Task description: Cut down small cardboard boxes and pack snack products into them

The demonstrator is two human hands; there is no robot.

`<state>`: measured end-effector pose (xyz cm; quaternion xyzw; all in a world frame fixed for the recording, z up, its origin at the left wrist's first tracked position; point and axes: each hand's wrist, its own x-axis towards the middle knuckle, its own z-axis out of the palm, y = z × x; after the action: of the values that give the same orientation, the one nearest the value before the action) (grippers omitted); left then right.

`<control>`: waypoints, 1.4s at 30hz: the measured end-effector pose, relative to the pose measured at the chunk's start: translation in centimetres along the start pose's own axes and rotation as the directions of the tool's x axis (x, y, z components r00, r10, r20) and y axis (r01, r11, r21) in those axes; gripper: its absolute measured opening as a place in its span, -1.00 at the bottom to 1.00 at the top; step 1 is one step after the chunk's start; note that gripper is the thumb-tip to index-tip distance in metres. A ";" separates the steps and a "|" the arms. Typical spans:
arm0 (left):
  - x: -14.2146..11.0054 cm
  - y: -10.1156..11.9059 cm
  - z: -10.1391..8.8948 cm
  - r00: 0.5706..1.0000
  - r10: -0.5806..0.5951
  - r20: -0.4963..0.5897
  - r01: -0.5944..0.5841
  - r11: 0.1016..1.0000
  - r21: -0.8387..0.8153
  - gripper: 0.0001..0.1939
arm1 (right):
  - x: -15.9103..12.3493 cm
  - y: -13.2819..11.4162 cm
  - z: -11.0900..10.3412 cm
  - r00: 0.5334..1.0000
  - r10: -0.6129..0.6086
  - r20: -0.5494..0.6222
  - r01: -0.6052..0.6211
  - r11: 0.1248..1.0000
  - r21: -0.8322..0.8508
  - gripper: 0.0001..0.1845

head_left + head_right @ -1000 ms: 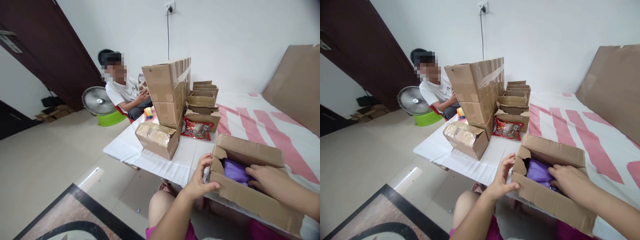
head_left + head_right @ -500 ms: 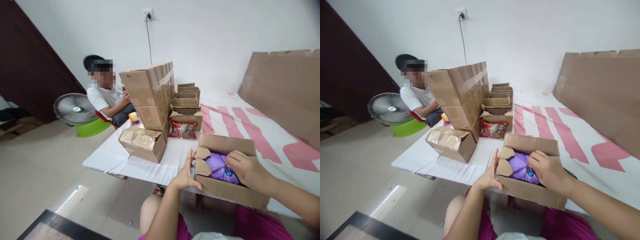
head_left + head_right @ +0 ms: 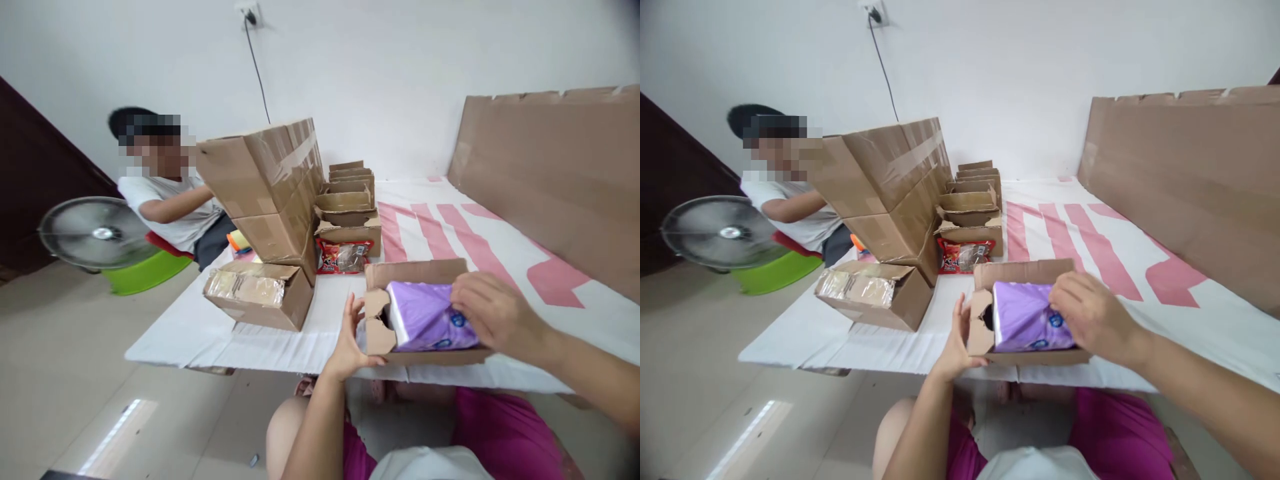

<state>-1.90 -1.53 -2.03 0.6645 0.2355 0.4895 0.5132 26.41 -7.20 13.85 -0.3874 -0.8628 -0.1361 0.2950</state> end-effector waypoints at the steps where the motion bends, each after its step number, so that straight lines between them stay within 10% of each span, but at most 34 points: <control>1: 0.0 0.0 -0.2 1.000 -0.004 -0.031 0.004 1.000 0.001 0.47 | -0.2 0.7 -1.0 0.999 0.022 -0.027 -0.024 0.998 -0.053 -0.85; 8: 0.1 0.1 -0.8 0.994 -0.030 -0.105 0.035 0.999 0.039 0.50 | -5.2 3.7 -5.6 0.838 0.416 -0.352 -0.500 0.845 -0.190 -0.86; 19: 1.6 2.0 -6.4 0.917 -0.060 -0.395 0.130 0.980 0.152 0.25 | -12.0 3.4 1.8 0.837 0.538 -0.096 -0.536 0.843 0.056 -0.90; 28: -3.1 -0.6 -1.4 0.647 0.298 -0.702 0.309 0.739 0.599 -0.40 | -14.2 1.5 7.8 0.893 0.446 -0.069 -0.432 0.889 0.156 -0.79; 30: -4.8 -1.1 1.0 0.765 0.278 -0.581 0.239 0.715 0.657 -0.55 | -15.9 1.4 8.5 0.859 0.501 -0.107 -0.484 0.862 0.149 -0.63; 33: -5.5 -1.2 4.8 0.959 -0.090 -0.269 0.233 0.790 0.567 -0.58 | -18.2 0.4 9.8 0.790 0.607 -0.091 -0.586 0.790 0.181 -0.49; 37: -2.5 -0.2 9.2 0.924 -0.372 0.086 0.301 0.847 0.438 -0.22 | -17.5 -0.4 11.4 0.747 0.663 -0.045 -0.631 0.729 0.266 -0.46; 42: 8.2 1.7 12.6 0.981 -0.130 0.144 0.078 0.944 0.321 -0.14 | -9.8 5.9 9.3 0.619 0.750 -0.232 -0.661 0.657 0.363 -0.32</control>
<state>12.38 -1.21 2.96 0.7619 0.3024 0.3620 0.4438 32.25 -4.72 0.48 -0.6257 -0.5783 0.0291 0.5227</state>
